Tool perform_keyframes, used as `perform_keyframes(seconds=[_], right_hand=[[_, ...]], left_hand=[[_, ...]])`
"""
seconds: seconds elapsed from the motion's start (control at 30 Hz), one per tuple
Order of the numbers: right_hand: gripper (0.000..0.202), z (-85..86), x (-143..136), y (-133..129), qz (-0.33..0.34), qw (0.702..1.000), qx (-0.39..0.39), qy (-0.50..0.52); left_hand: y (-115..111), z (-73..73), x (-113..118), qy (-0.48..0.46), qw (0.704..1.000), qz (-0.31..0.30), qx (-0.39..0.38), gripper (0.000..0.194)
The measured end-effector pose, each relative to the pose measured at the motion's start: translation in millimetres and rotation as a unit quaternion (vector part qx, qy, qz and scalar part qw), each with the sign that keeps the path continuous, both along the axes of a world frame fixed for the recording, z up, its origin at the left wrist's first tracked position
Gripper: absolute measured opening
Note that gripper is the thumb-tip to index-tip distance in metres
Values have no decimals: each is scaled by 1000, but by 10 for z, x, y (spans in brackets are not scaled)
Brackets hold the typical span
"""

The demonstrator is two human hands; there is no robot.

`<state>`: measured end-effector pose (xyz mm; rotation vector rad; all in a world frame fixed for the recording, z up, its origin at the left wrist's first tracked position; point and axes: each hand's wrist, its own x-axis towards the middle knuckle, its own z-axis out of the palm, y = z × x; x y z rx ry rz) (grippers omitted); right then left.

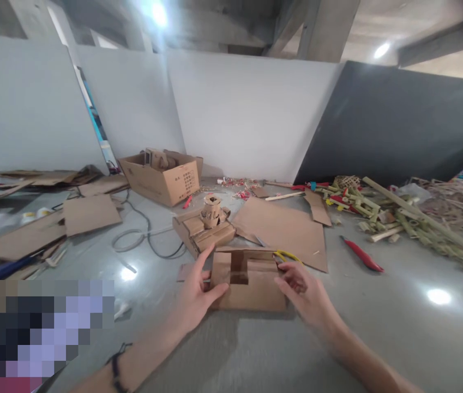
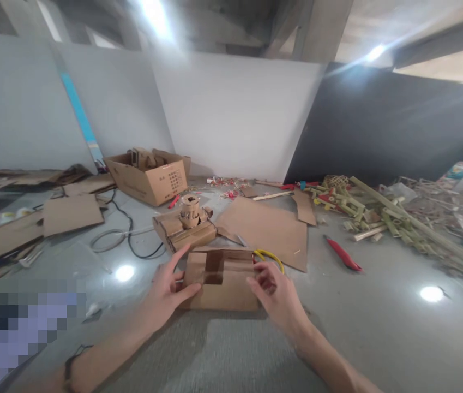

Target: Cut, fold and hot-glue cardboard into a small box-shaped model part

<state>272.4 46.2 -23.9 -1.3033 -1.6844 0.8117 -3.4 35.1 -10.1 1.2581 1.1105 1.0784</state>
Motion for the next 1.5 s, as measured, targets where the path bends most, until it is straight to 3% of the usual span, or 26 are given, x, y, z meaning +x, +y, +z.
perform_keyframes(seconds=[0.1, 0.27, 0.47, 0.73, 0.93, 1.27, 1.5], right_hand=[[44, 3, 34, 75, 14, 999, -20, 40], [46, 96, 14, -21, 85, 993, -58, 56], [36, 115, -74, -116, 132, 987, -70, 54], [33, 40, -64, -95, 138, 982, -102, 74], [34, 38, -68, -113, 139, 977, -148, 70], [31, -26, -95, -152, 139, 979, -99, 108], [33, -40, -79, -115, 150, 963, -149, 165]], left_hand=[[-15, 24, -6, 4, 1000, 4, 15, 97], [-83, 15, -39, 101, 993, 28, 56, 81], [-92, -28, -24, 123, 991, -50, 18, 45], [-76, -19, 10, 50, 989, -120, -74, 46], [-81, 35, 34, 6, 985, -154, -72, 40], [-78, 79, 19, 64, 986, -134, -78, 27], [-60, 33, -13, 77, 982, -160, -65, 26]])
